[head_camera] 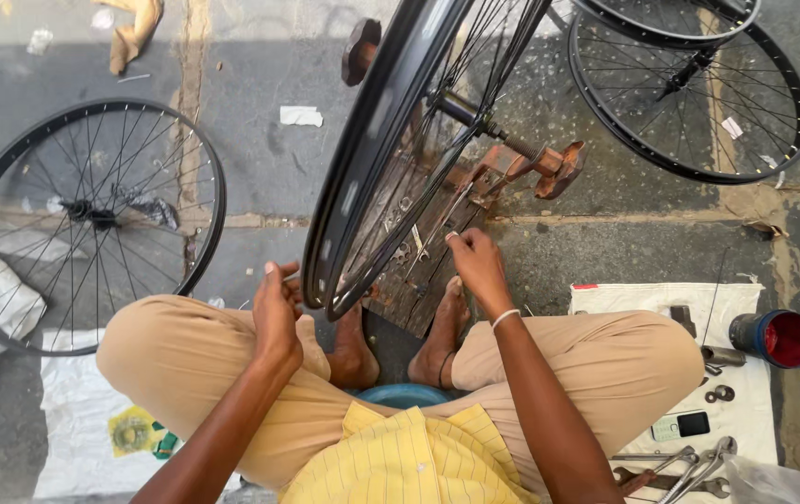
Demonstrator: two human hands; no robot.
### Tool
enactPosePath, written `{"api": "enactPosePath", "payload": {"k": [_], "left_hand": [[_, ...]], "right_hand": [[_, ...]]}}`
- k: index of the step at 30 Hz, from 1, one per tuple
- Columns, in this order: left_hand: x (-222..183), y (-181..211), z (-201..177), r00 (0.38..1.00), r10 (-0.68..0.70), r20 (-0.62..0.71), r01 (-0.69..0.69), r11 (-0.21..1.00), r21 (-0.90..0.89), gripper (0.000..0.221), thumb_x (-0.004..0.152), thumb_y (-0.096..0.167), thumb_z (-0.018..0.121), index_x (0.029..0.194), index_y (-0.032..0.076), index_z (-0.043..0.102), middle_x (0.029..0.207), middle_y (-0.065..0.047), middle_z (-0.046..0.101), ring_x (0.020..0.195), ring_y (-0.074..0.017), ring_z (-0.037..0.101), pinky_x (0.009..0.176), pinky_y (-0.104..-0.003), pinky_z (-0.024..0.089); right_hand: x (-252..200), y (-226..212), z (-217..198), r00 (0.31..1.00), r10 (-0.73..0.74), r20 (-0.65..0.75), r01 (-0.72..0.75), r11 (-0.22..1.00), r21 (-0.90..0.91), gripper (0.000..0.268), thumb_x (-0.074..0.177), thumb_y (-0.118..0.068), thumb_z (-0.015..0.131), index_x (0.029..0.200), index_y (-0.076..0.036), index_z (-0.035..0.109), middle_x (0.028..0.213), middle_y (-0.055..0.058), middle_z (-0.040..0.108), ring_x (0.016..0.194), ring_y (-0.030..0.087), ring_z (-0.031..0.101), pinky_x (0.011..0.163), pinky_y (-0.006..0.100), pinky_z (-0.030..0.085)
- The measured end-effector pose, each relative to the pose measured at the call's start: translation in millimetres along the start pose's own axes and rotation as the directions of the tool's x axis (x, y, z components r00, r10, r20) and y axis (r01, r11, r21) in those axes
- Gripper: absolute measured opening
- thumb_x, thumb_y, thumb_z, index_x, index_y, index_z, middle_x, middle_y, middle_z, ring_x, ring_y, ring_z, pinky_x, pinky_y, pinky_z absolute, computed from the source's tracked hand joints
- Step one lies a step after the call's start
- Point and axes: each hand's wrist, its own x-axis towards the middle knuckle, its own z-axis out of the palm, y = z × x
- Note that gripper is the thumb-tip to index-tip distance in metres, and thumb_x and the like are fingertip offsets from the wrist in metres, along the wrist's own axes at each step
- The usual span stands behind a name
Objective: The person inserts spokes into a bicycle rim by hand and uses a small tool to tighten the spoke nipples while the wheel is mounted on a wooden truing stand.
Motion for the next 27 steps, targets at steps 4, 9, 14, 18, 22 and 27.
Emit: {"api": "enactPosePath", "payload": {"k": [4,9,14,18,22,27], "left_hand": [[7.5,-12.5,-18.4,0.955,0.286,0.071,-0.287,0.958,-0.008,0.047,0.111,0.041,0.046,0.124,0.000,0.062,0.095,-0.005,0.066,0.086,-0.0115,0.059,0.082,-0.029,0.047],[7.7,-48.3,-24.3,0.959,0.275,0.075,-0.280,0.957,0.071,0.026,0.105,0.022,0.058,0.116,0.002,0.069,0.097,-0.003,0.066,0.084,-0.0092,0.057,0.078,-0.028,0.048],[15.3,-91.6,-21.9,0.971,0.151,0.183,-0.199,0.938,0.283,0.021,0.096,0.011,0.065,0.110,-0.001,0.072,0.101,-0.006,0.076,0.088,-0.0103,0.064,0.077,-0.028,0.050],[9.8,-86.8,-12.5,0.945,0.220,0.242,-0.315,0.811,0.493,0.024,0.092,0.018,0.069,0.106,-0.002,0.074,0.094,-0.014,0.080,0.089,-0.0180,0.073,0.074,-0.033,0.054],[-4.0,-69.0,-0.1,0.930,0.269,0.251,-0.368,0.715,0.594,0.028,0.092,0.022,0.071,0.110,0.001,0.073,0.095,-0.019,0.078,0.093,-0.0249,0.076,0.077,-0.037,0.055],[-16.8,-54.1,10.0,0.895,0.333,0.295,-0.445,0.653,0.613,0.029,0.087,0.021,0.075,0.107,0.000,0.073,0.095,-0.020,0.077,0.089,-0.0325,0.076,0.076,-0.040,0.056]], "right_hand": [[28.2,42.0,42.2,0.995,0.025,0.098,0.016,0.919,-0.395,0.071,0.090,-0.062,0.066,0.067,0.006,0.069,0.076,0.030,0.067,0.075,0.044,0.067,0.071,0.051,0.052],[49.2,48.9,74.5,0.989,0.020,0.144,0.035,0.929,-0.368,0.074,0.088,-0.064,0.064,0.056,0.003,0.059,0.055,0.023,0.057,0.053,0.038,0.062,0.057,0.050,0.049],[51.7,67.3,85.0,0.996,-0.075,0.037,0.082,0.974,-0.211,0.078,0.087,-0.063,0.069,0.050,0.003,0.049,0.046,0.019,0.040,0.042,0.032,0.046,0.048,0.049,0.040],[50.9,71.3,88.9,0.994,-0.105,0.034,0.109,0.979,-0.171,0.079,0.088,-0.063,0.068,0.049,0.003,0.049,0.046,0.017,0.039,0.041,0.027,0.045,0.047,0.047,0.040],[49.5,67.7,86.6,0.997,-0.056,0.046,0.063,0.984,-0.167,0.078,0.088,-0.062,0.068,0.049,0.002,0.048,0.045,0.016,0.039,0.042,0.025,0.044,0.047,0.047,0.039],[49.0,66.8,86.8,0.998,-0.057,0.039,0.062,0.986,-0.157,0.078,0.089,-0.062,0.069,0.049,0.002,0.047,0.047,0.015,0.039,0.042,0.025,0.044,0.047,0.046,0.039]]}}
